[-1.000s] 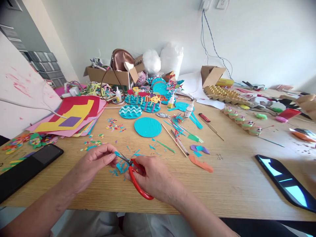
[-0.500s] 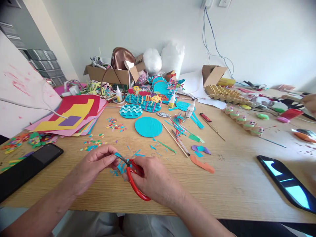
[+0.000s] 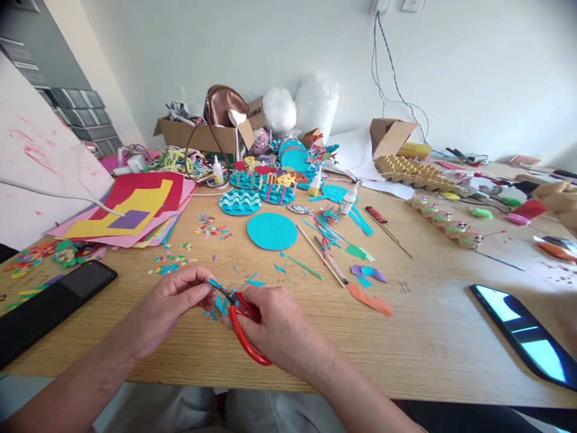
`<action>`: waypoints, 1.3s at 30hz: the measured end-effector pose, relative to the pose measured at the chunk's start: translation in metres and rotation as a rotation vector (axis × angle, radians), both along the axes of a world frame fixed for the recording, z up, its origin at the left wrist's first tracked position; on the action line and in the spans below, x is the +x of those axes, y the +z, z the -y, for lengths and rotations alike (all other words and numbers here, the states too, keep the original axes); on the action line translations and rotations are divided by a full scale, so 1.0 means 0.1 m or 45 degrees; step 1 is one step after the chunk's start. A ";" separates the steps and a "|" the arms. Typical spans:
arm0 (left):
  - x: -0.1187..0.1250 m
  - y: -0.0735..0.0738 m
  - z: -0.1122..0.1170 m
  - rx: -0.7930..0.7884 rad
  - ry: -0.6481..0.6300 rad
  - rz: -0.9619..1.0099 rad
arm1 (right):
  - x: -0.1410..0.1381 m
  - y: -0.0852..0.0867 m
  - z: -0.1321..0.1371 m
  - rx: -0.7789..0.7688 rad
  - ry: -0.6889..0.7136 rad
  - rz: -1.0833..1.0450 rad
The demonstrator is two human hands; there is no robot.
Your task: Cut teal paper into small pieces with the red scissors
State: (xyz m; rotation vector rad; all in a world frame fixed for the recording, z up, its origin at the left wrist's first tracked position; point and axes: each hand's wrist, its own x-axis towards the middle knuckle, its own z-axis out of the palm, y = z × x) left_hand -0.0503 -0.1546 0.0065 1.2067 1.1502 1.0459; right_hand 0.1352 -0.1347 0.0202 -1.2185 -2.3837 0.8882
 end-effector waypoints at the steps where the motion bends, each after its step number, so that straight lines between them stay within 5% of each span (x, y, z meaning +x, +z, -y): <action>1: 0.00 0.00 0.00 0.004 0.000 0.002 | 0.00 -0.01 0.00 0.012 0.002 -0.006; 9: -0.04 -0.03 0.03 -0.008 -0.021 -0.025 | -0.02 -0.09 0.01 0.089 -0.020 0.031; 16: -0.13 -0.09 0.05 -0.098 0.135 0.083 | -0.04 -0.11 -0.02 -0.188 0.016 -0.042; 26: -0.15 -0.10 0.04 -0.110 0.257 0.224 | 0.06 -0.13 -0.03 0.100 -0.065 0.281; 39: 0.05 -0.05 0.03 -0.088 0.152 0.030 | -0.12 -0.12 -0.16 -0.340 -0.218 -0.581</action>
